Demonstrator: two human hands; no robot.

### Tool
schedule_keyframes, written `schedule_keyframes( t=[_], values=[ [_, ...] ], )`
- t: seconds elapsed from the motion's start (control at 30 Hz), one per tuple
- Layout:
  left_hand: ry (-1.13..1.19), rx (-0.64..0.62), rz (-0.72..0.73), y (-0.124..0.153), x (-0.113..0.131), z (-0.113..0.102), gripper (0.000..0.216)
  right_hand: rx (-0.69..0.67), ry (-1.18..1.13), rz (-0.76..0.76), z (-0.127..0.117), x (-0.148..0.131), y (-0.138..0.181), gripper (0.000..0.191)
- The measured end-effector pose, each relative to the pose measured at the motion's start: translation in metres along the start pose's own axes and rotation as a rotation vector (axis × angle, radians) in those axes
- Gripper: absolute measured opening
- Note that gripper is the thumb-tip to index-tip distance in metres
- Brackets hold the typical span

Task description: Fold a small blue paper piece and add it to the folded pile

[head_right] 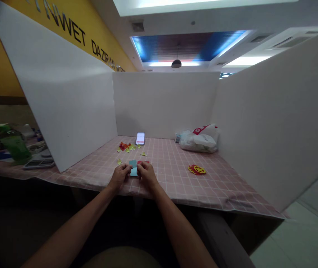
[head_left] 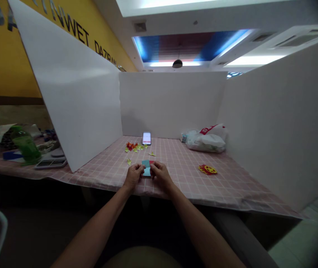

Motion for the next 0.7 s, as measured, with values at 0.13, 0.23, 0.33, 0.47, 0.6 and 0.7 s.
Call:
schedule_keyframes(
  t=[0.13, 0.23, 0.33, 0.47, 0.6, 0.7],
  values=[
    [0.0, -0.081, -0.023, 0.001, 0.001, 0.004, 0.04, 0.0, -0.081, 0.019, -0.005, -0.002, 0.0, 0.037],
    [-0.001, -0.131, -0.017, 0.003, 0.005, 0.008, 0.037, -0.005, -0.106, 0.029, -0.006, -0.001, 0.0, 0.037],
    [0.032, -0.118, 0.01, 0.005, 0.01, 0.009, 0.035, -0.004, -0.123, 0.03, -0.005, 0.0, 0.001, 0.034],
    [0.087, -0.073, 0.033, 0.006, 0.012, 0.006, 0.039, -0.011, -0.135, 0.02, -0.004, -0.001, 0.001, 0.028],
    [0.114, -0.044, 0.045, 0.006, 0.01, 0.004, 0.044, -0.019, -0.138, 0.002, -0.005, -0.001, 0.0, 0.021],
    [0.117, -0.037, 0.04, 0.005, 0.009, 0.004, 0.044, -0.018, -0.133, -0.005, -0.005, -0.001, 0.0, 0.018]
  ],
)
Point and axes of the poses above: each hand's wrist, its own y-axis away from the middle knuckle, its own z-axis out of the palm, x = y × z, the point moved 6 cm from there along -y, towards the middle knuckle
